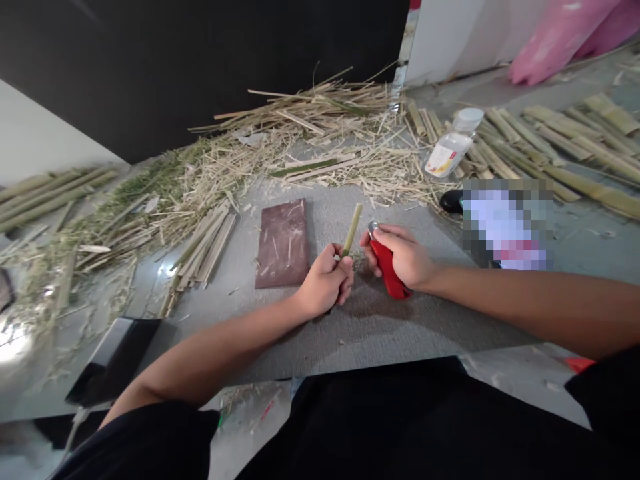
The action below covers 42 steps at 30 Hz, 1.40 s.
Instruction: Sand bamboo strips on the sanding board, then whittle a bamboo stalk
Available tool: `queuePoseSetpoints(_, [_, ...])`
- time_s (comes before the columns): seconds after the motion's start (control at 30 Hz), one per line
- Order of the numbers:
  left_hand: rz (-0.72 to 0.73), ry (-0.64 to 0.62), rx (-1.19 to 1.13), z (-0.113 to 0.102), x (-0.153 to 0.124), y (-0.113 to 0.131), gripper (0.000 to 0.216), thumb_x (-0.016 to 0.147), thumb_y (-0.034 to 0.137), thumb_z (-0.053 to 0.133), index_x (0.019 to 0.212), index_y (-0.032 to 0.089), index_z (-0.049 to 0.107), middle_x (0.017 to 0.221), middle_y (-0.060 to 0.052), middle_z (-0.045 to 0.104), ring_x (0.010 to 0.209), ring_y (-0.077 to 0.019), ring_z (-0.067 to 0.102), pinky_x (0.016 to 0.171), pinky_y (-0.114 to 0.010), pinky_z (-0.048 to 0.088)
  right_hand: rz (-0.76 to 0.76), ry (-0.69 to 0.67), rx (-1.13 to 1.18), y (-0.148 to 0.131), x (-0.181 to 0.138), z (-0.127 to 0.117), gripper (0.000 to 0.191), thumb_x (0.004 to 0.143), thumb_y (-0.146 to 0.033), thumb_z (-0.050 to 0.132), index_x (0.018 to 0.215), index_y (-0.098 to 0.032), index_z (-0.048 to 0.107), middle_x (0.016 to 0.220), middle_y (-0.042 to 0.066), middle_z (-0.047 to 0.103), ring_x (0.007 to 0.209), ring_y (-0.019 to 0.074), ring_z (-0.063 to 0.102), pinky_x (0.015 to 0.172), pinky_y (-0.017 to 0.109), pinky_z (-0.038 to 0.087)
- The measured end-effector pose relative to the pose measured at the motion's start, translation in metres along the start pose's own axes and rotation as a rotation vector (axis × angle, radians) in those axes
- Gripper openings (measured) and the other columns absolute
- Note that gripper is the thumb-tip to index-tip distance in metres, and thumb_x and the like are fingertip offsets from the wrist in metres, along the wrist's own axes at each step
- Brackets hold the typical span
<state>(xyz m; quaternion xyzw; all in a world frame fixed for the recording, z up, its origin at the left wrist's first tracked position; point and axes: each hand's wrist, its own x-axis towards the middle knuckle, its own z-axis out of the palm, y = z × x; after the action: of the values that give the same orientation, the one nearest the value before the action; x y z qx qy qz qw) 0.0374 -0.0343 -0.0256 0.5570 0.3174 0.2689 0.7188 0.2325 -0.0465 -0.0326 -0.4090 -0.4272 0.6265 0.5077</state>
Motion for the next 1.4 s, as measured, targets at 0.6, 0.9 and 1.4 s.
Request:
queuePoseSetpoints(0.6, [0.063, 0.044, 0.297, -0.003, -0.003, -0.005, 0.044, 0.097, 0.057, 0.067, 0.102, 0.02, 0.045, 0.07, 0.006, 0.048, 0.056, -0.0087, 0.042, 0.054, -0.025, 0.033, 0.462, -0.586, -0.094, -0.018, 0.003, -0.005, 0.034, 0.103, -0.048, 0.055, 0.083, -0.02, 0.055, 0.054, -0.004, 0.054, 0.038, 0.0104, 0.047, 0.034, 0.02, 0.038])
queuePoseSetpoints(0.9, [0.067, 0.152, 0.491, -0.003, 0.0, -0.006, 0.033, 0.1, 0.046, 0.064, 0.09, 0.02, 0.045, 0.078, 0.001, 0.054, 0.073, -0.0153, 0.048, 0.069, -0.033, 0.038, 0.278, -0.408, -0.234, -0.008, -0.011, 0.01, 0.038, 0.106, -0.046, 0.049, 0.077, -0.022, 0.051, 0.049, -0.005, 0.05, 0.036, 0.0105, 0.045, 0.037, 0.021, 0.038])
queuePoseSetpoints(1.4, [0.084, 0.093, 0.337, -0.004, 0.0, -0.004, 0.039, 0.093, 0.047, 0.073, 0.092, 0.022, 0.043, 0.073, 0.005, 0.046, 0.066, -0.0129, 0.047, 0.061, -0.028, 0.037, 0.441, -0.569, -0.212, -0.017, 0.001, -0.001, 0.037, 0.102, -0.048, 0.056, 0.078, -0.02, 0.055, 0.05, -0.004, 0.052, 0.035, 0.0107, 0.046, 0.034, 0.022, 0.038])
